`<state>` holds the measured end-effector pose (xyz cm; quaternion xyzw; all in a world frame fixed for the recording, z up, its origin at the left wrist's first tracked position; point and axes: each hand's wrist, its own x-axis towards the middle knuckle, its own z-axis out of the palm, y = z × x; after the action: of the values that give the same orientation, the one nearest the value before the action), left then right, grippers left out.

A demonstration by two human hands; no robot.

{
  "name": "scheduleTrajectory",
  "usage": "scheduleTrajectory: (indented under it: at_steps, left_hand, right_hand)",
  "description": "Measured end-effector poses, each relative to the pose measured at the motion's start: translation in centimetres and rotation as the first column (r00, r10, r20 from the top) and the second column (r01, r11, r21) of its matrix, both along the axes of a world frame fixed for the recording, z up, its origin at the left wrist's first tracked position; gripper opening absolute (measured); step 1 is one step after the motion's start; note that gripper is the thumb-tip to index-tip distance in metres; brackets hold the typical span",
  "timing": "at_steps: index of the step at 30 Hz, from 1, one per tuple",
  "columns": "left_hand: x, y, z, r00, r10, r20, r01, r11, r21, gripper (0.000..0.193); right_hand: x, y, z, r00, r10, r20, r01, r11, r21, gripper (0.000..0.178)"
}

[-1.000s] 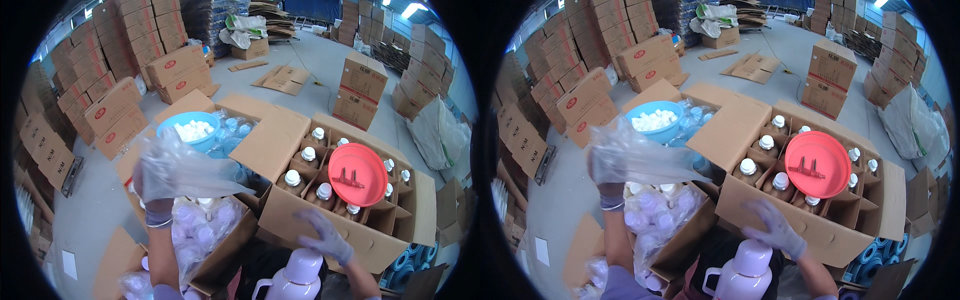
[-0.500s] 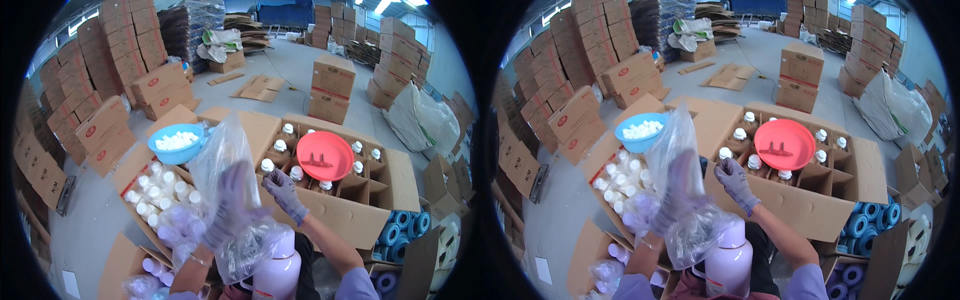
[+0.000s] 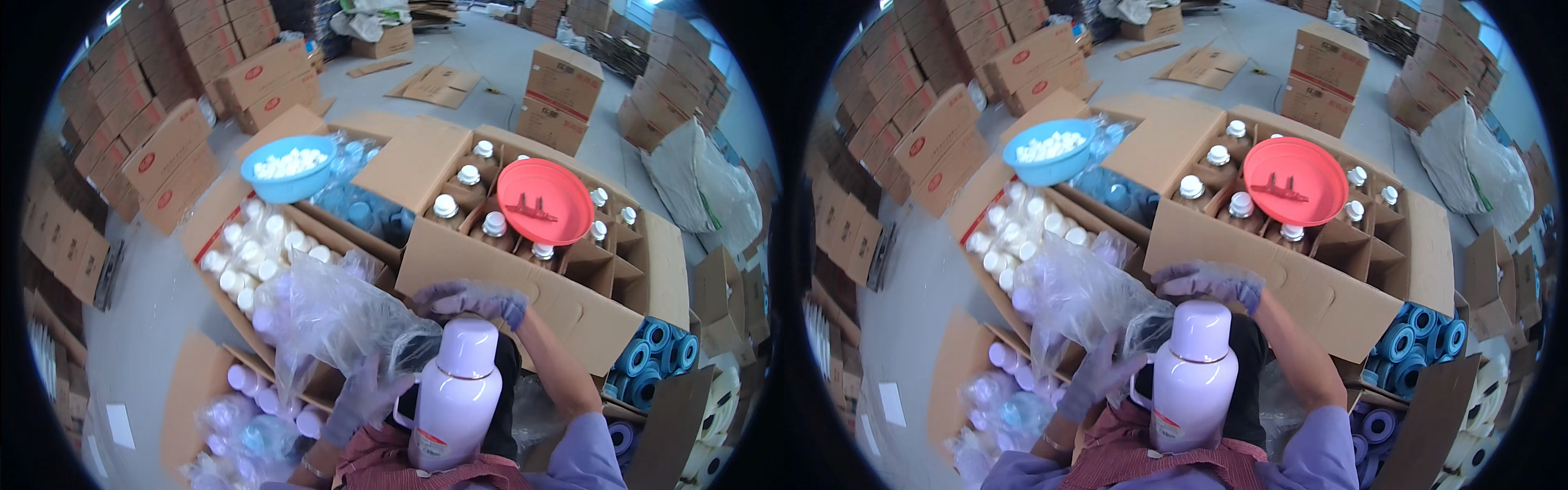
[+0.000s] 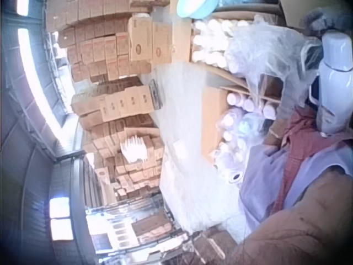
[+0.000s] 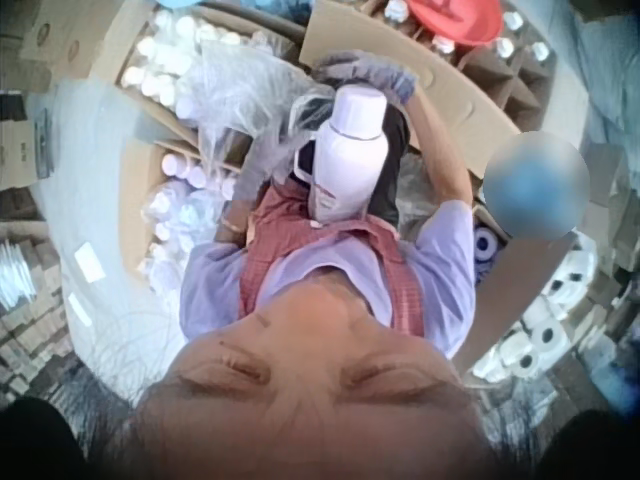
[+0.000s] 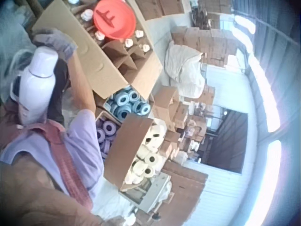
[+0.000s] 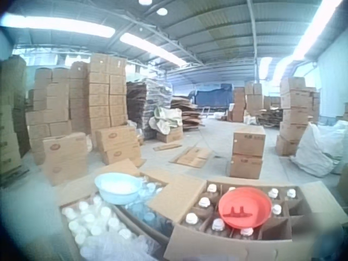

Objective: The person assembles thermos bottles by inserting inner liners, screwing on lids, and placing each completed unit into a plastic bag. The person handles multiple bottles in sequence, using a red tray to hold parts and a cardboard box to collect finished items.

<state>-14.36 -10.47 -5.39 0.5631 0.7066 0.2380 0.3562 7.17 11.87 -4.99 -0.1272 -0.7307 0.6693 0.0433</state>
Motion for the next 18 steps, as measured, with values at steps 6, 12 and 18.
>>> scheduleTrajectory:
  at_steps: [6,12,18]
  left_hand:
    - [-1.3,8.3,-2.0,0.913,-0.066,0.403,-0.161,0.849,0.503,0.041]
    - [-4.3,7.4,-1.8,0.872,-0.420,0.253,0.163,0.735,0.658,0.039]
    - [-5.6,4.4,0.6,0.687,-0.562,0.460,0.487,0.827,0.282,0.020]
  right_hand:
    - [-3.2,0.7,-2.9,0.956,-0.194,0.220,0.085,0.901,0.426,0.053]
    - [2.7,-2.4,-3.4,0.564,-0.799,-0.207,0.670,0.296,0.681,0.035]
    - [7.2,-18.6,-1.6,0.387,-0.837,-0.388,0.631,-0.067,0.773,0.045]
